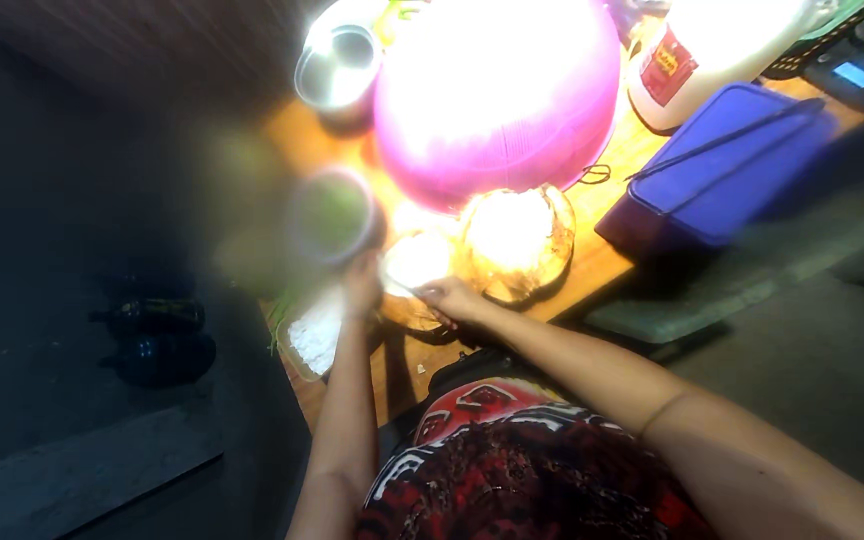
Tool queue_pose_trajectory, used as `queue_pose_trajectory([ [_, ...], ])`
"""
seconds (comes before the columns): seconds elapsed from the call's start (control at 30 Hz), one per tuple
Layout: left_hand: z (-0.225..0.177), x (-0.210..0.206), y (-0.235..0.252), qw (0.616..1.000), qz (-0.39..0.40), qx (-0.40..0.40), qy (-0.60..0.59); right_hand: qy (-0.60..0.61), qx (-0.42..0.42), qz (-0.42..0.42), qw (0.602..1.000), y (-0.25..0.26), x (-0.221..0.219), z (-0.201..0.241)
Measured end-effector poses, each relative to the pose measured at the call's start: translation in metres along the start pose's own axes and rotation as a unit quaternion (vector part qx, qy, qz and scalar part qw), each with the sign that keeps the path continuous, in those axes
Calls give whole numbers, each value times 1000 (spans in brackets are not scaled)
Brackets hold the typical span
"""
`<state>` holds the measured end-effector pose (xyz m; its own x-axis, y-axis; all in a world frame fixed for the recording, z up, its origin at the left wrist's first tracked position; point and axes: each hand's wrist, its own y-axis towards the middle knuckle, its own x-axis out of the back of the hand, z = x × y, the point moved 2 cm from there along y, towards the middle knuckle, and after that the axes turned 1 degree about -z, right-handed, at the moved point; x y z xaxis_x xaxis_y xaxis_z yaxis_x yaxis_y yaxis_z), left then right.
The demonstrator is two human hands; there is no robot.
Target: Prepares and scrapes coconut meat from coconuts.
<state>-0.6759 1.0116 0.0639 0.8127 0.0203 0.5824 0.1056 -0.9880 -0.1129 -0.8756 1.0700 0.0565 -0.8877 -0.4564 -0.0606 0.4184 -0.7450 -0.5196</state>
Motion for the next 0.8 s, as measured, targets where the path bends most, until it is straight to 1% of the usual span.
queue_pose_trajectory([
  [0.07, 3, -2, -1, 1000, 0, 4, -10, 76, -14, -31, 997, 2, 1, 5],
  [0.13, 5, -3, -2, 1000, -2, -2, -24, 136, -39, -41, 989, 5, -5, 14],
  [0.23, 5, -1, -3, 1000, -5, -1, -26, 167, -54, -39, 984, 10, -18, 16],
  [0.33, 0, -1, -4, 1000, 0, 8, -20, 170, -47, -41, 983, 12, -27, 15],
  [0.43, 1, 0, -3, 1000, 4, -2, -21, 138, -14, -28, 990, 17, -30, 11],
  [0.57, -4, -1, -6, 1000, -2, -4, -17, 25, -13, 35, 999, 7, -11, 11],
  [0.63, -3, 0, -6, 1000, -7, -6, -19, -6, -15, 42, 999, 4, 2, 11],
  [0.7, -1, 0, -5, 1000, -5, -8, -19, 27, -20, 14, 999, 0, 7, 16],
  [0.8, 1, -1, -5, 1000, -3, -5, -24, 107, -26, -26, 994, 4, 1, 18],
])
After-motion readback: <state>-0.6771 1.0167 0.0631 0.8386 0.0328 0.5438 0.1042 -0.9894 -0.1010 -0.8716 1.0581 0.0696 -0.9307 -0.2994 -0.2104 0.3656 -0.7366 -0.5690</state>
